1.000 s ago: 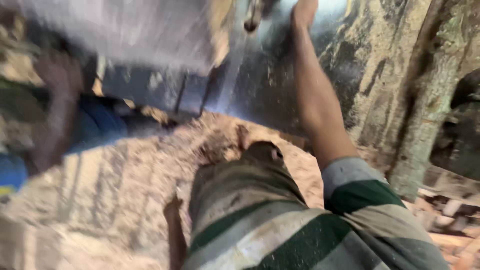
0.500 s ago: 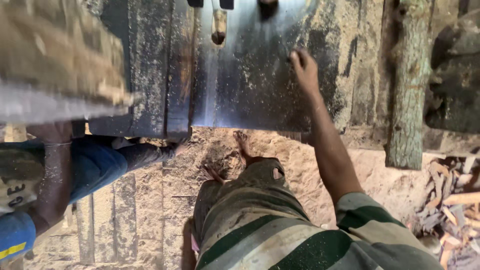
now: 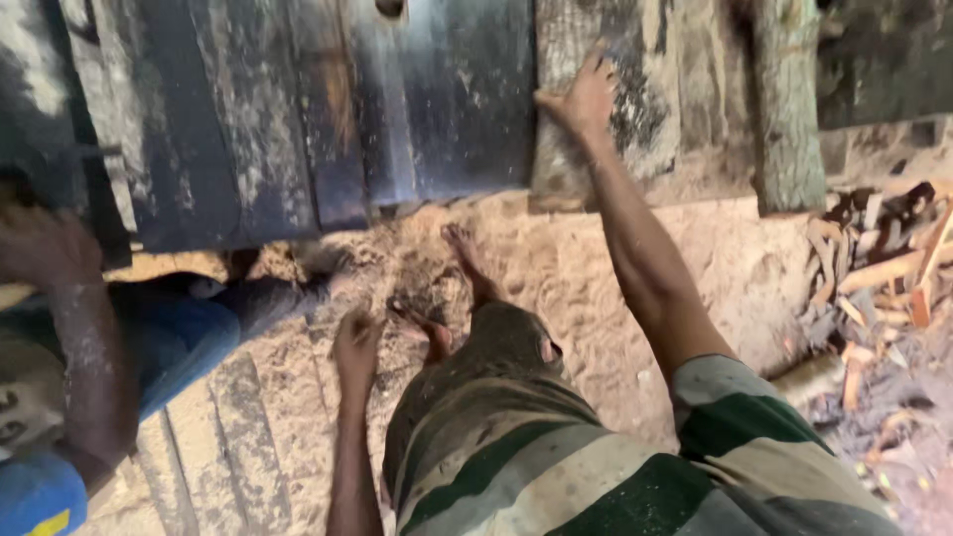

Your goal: The person saws wood into circular and rectangular pieces using a large industrial saw blade, while others assist by holding and moving the wood.

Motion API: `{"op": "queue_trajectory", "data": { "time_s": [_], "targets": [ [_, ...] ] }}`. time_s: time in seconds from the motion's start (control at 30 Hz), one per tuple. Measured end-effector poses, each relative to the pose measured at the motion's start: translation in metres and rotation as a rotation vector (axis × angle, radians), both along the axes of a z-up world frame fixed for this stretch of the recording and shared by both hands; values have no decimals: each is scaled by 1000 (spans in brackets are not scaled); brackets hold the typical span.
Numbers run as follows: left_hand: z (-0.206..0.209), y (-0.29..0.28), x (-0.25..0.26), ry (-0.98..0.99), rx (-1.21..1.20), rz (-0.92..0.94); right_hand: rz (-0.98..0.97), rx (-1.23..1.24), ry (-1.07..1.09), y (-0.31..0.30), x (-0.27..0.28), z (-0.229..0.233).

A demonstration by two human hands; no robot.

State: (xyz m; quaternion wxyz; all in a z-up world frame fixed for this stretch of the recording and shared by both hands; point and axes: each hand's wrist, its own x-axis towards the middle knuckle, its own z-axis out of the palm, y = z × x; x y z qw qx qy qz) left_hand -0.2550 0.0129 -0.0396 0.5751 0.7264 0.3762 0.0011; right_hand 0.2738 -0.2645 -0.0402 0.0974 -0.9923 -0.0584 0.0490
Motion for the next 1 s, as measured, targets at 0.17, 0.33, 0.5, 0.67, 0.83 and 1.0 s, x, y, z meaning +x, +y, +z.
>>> {"op": "queue_trajectory", "data": {
  "time_s": [0.17,0.33,0.5,0.67,0.83,1.0],
  "targets": [
    [52,-56,110,-47,-44,-348,-105,32,141,53,-200,30],
    [80,-81,68,-111,-383,-535,-98,430,352,68,-317,70],
    [51,-88,9,-129,-182,-510,105,951,476,65,-379,81],
    [40,-72,49,-46,-75,-586,89,919,376,88,-347,74],
    [36,-67,80,162,43,-567,10,903,396,106,-320,58],
    [37,-46,117,4,146,-525,3,537,167,128,-284,45]
  ]
}}
